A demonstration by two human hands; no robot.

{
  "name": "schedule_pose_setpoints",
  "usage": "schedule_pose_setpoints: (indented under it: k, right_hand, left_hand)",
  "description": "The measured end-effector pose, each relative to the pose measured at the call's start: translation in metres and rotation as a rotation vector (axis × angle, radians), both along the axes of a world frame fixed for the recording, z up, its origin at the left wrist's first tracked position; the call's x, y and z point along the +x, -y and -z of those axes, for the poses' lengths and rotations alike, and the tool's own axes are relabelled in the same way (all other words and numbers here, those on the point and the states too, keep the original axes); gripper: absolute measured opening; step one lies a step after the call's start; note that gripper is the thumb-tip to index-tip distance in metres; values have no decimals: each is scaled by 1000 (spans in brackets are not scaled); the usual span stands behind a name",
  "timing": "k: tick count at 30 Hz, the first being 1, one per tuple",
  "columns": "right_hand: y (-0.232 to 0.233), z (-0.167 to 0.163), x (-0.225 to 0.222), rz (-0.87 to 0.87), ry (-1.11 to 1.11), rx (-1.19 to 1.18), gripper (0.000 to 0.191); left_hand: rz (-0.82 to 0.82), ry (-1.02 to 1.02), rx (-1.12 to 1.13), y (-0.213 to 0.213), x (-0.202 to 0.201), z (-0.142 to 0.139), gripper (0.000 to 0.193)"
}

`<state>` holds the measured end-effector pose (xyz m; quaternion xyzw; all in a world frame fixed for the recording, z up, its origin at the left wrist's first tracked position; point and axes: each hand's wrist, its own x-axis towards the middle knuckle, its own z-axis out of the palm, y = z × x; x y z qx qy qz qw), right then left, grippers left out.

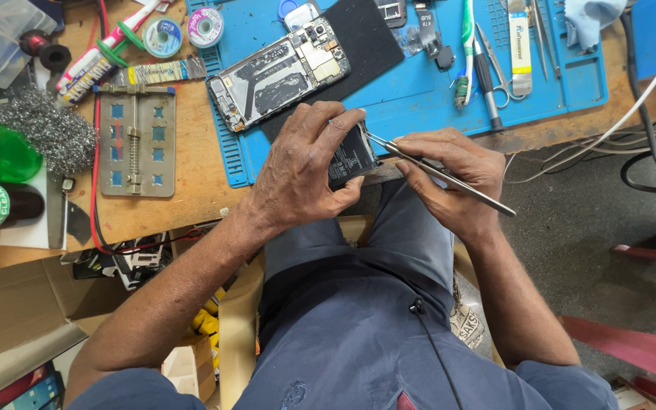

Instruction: The person sits at a repair bench holding a phone battery and uses a metal pry tool to scrape and clean the battery's edge and contacts. They then apply liquid from a syringe-style bottle onto the battery, touch its terminals with multimeter test probes, and press and reposition the battery on the mat.

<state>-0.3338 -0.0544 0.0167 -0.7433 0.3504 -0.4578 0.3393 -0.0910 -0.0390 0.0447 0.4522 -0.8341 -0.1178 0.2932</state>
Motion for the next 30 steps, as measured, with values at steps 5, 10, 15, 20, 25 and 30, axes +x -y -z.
schedule_pose_setpoints:
  k: [5,10,15,20,25,30]
  right_hand:
    - [-2,9,-4,12,72,38,24]
    - [0,19,0,-48,384,335,21]
    - [5,22,11,-57,406,367,16]
    - [7,21,13,-24,400,411,13]
    - [5,24,15,-64,428,371,15]
    - [2,25,16,-41,354,301,15]
  left_hand:
    - [-2,0,24,-1,1,2,75]
    - [-5,10,56,-1,0,3,74]
    - [6,-2,44,-1,0,2,75]
    - [10,-1,36,-1,1,1,75]
    - [16,-4,36,-2,2,1,75]
    - [12,-1,32,-2,2,2,74]
